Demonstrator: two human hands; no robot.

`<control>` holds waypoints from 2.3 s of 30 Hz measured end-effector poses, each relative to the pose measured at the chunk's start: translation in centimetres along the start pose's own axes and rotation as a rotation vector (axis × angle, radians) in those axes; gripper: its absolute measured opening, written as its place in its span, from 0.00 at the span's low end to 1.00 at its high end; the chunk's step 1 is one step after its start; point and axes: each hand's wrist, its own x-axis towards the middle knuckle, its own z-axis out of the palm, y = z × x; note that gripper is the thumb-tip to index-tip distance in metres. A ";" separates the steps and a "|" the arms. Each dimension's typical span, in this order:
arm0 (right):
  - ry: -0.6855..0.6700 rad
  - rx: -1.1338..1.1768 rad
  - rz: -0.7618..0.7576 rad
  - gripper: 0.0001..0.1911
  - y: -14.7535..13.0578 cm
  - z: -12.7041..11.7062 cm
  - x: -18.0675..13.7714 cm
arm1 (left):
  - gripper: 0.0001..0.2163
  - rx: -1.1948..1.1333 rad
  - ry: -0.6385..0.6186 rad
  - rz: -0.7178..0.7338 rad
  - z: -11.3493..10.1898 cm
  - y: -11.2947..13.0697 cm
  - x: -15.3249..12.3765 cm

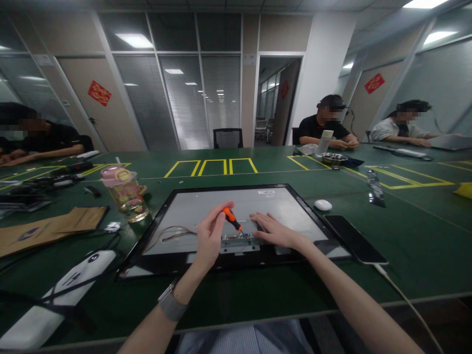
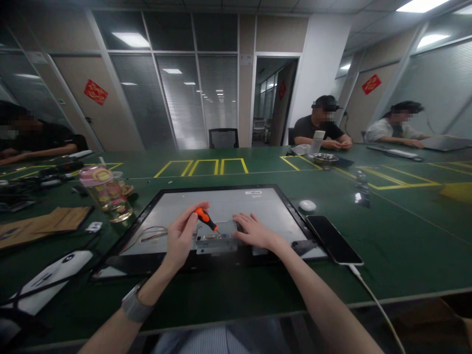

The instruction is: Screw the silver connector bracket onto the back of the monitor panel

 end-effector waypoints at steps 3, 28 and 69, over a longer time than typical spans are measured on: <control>0.005 0.001 -0.006 0.34 0.1 0.0 0.0 | 0.10 0.004 0.060 0.013 0.1 -0.2 0.2; -0.005 0.001 -0.005 0.34 0.1 0.1 0.0 | 0.14 -0.007 -0.011 0.045 0.0 0.3 0.2; -0.006 -0.020 0.004 0.35 0.2 0.2 0.2 | 0.13 0.055 0.011 -0.002 0.0 -0.2 0.3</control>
